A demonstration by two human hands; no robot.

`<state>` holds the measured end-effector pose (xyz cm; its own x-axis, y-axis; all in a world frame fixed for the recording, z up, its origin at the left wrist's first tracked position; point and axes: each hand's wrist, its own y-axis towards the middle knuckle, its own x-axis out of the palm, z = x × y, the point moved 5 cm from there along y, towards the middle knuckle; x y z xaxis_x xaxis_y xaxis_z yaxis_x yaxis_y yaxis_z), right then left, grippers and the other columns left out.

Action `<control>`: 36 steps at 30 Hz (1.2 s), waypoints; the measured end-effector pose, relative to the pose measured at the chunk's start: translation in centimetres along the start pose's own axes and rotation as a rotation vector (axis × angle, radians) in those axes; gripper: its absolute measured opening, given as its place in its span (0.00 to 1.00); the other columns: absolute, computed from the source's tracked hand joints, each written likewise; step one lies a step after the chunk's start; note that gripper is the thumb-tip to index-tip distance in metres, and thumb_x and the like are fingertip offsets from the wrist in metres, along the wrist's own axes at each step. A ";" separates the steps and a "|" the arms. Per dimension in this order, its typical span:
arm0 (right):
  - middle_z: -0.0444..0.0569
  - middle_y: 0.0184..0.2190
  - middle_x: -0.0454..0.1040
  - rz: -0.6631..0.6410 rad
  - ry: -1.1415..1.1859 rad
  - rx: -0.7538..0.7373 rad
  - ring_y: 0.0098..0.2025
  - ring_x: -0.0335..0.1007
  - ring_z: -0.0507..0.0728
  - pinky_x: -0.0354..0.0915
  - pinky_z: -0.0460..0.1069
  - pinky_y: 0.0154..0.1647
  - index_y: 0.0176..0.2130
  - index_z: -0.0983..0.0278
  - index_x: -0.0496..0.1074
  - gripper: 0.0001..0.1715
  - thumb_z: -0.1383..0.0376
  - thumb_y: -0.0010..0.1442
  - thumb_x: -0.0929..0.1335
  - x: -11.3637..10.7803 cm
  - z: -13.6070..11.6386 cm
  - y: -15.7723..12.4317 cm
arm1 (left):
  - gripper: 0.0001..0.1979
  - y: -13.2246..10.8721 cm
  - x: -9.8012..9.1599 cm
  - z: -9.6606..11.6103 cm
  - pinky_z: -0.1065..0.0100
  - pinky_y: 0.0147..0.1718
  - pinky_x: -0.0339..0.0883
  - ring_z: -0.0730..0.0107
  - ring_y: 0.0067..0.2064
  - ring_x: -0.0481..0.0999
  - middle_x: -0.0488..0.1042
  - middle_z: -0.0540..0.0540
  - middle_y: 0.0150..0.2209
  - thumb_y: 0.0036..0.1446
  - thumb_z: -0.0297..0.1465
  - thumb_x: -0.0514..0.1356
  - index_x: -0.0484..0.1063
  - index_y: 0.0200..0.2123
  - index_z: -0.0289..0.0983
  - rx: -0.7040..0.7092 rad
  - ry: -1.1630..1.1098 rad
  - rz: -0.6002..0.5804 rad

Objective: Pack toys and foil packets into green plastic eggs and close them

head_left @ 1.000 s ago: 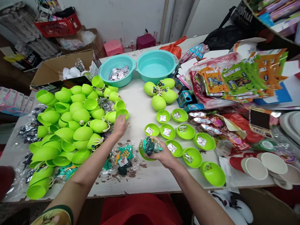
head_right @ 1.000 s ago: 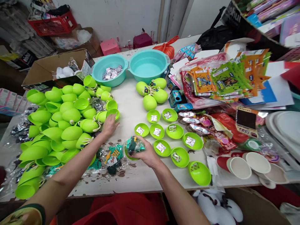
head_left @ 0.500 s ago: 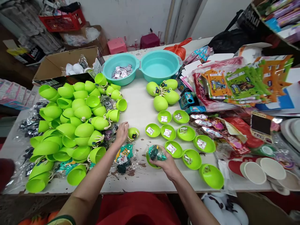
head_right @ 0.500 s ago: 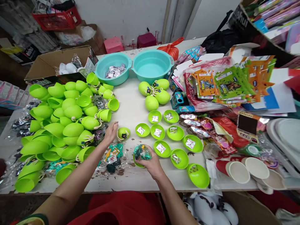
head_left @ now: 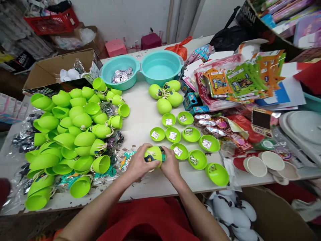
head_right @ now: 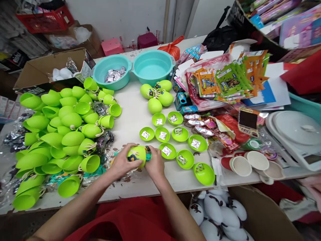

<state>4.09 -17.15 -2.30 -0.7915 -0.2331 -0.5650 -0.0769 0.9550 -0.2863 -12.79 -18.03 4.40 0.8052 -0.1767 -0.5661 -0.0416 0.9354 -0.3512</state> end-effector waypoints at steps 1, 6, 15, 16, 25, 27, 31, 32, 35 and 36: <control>0.55 0.46 0.68 -0.010 -0.052 -0.026 0.44 0.70 0.64 0.68 0.57 0.45 0.54 0.59 0.70 0.33 0.67 0.47 0.71 0.2 -0.6 -0.2 | 0.25 -0.4 0.4 0.8 0.60 0.43 0.69 0.59 0.45 0.75 0.72 0.44 0.48 0.50 0.38 0.65 0.67 0.52 0.43 0.026 0.053 0.050; 0.57 0.48 0.67 -0.141 -0.177 -0.075 0.45 0.69 0.65 0.67 0.55 0.42 0.55 0.60 0.69 0.33 0.66 0.49 0.71 0.1 -2.2 -1.1 | 0.25 0.3 1.5 1.0 0.59 0.45 0.68 0.56 0.47 0.74 0.72 0.44 0.46 0.51 0.40 0.64 0.68 0.52 0.42 -0.010 0.110 -0.031; 0.54 0.52 0.64 -0.348 0.156 -0.116 0.56 0.63 0.66 0.61 0.61 0.58 0.59 0.59 0.63 0.48 0.64 0.40 0.77 -1.6 -2.0 -1.1 | 0.28 -0.2 1.2 -0.6 0.65 0.42 0.69 0.63 0.43 0.75 0.75 0.48 0.44 0.49 0.39 0.66 0.66 0.54 0.42 0.036 -0.135 -0.227; 0.54 0.54 0.63 -0.406 0.257 -0.112 0.58 0.62 0.65 0.59 0.61 0.60 0.61 0.58 0.61 0.52 0.63 0.39 0.78 -1.8 -1.8 -1.1 | 0.28 -0.3 1.1 -0.7 0.66 0.39 0.70 0.64 0.41 0.75 0.75 0.49 0.42 0.50 0.40 0.65 0.66 0.54 0.42 -0.002 -0.181 -0.238; 0.52 0.52 0.71 -0.522 0.904 0.156 0.52 0.69 0.65 0.66 0.59 0.54 0.58 0.59 0.64 0.55 0.55 0.33 0.82 -2.7 -1.4 -2.3 | 0.28 -2.1 -0.9 3.1 0.55 0.58 0.63 0.56 0.60 0.67 0.67 0.41 0.58 0.47 0.32 0.70 0.68 0.52 0.44 0.469 -0.118 -0.257; 0.51 0.54 0.69 -0.424 0.721 0.054 0.53 0.68 0.65 0.65 0.58 0.56 0.57 0.58 0.65 0.56 0.58 0.31 0.82 -3.2 -2.1 -2.6 | 0.29 -2.2 -1.0 2.9 0.56 0.55 0.66 0.56 0.57 0.70 0.68 0.41 0.56 0.44 0.32 0.71 0.69 0.51 0.43 0.420 -0.126 -0.249; 0.52 0.56 0.66 -0.356 0.410 -0.131 0.57 0.64 0.66 0.61 0.59 0.60 0.60 0.57 0.62 0.58 0.58 0.33 0.82 -4.1 -3.6 -3.1 | 0.31 -2.1 -0.8 1.4 0.66 0.35 0.73 0.65 0.38 0.77 0.74 0.48 0.41 0.46 0.37 0.70 0.67 0.53 0.44 0.098 -0.251 -0.338; 0.52 0.56 0.65 -0.350 0.369 -0.171 0.57 0.64 0.66 0.60 0.59 0.60 0.61 0.57 0.62 0.59 0.58 0.33 0.82 -4.3 -3.9 -3.2 | 0.31 -2.1 -0.7 1.1 0.69 0.30 0.72 0.67 0.34 0.76 0.74 0.50 0.38 0.46 0.38 0.70 0.65 0.54 0.44 0.028 -0.293 -0.378; 0.53 0.58 0.64 -0.335 0.310 -0.254 0.59 0.62 0.67 0.59 0.59 0.61 0.63 0.57 0.60 0.62 0.58 0.32 0.83 -4.6 -4.3 -3.3 | 0.34 -2.1 -0.3 0.9 0.72 0.23 0.68 0.72 0.26 0.72 0.71 0.53 0.32 0.50 0.43 0.67 0.60 0.58 0.46 -0.096 -0.374 -0.513; 0.54 0.58 0.64 -0.328 0.304 -0.268 0.59 0.62 0.68 0.59 0.59 0.62 0.63 0.57 0.60 0.62 0.58 0.32 0.83 -4.6 -4.3 -3.3 | 0.35 -2.1 -0.3 1.1 0.71 0.22 0.68 0.73 0.25 0.72 0.71 0.53 0.30 0.51 0.44 0.66 0.58 0.60 0.46 -0.100 -0.362 -0.543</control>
<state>5.38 -18.40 4.59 -0.8373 -0.5018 -0.2170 -0.4710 0.8636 -0.1798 -12.31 -19.63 6.10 0.8747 -0.4846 -0.0082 0.3856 0.7061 -0.5939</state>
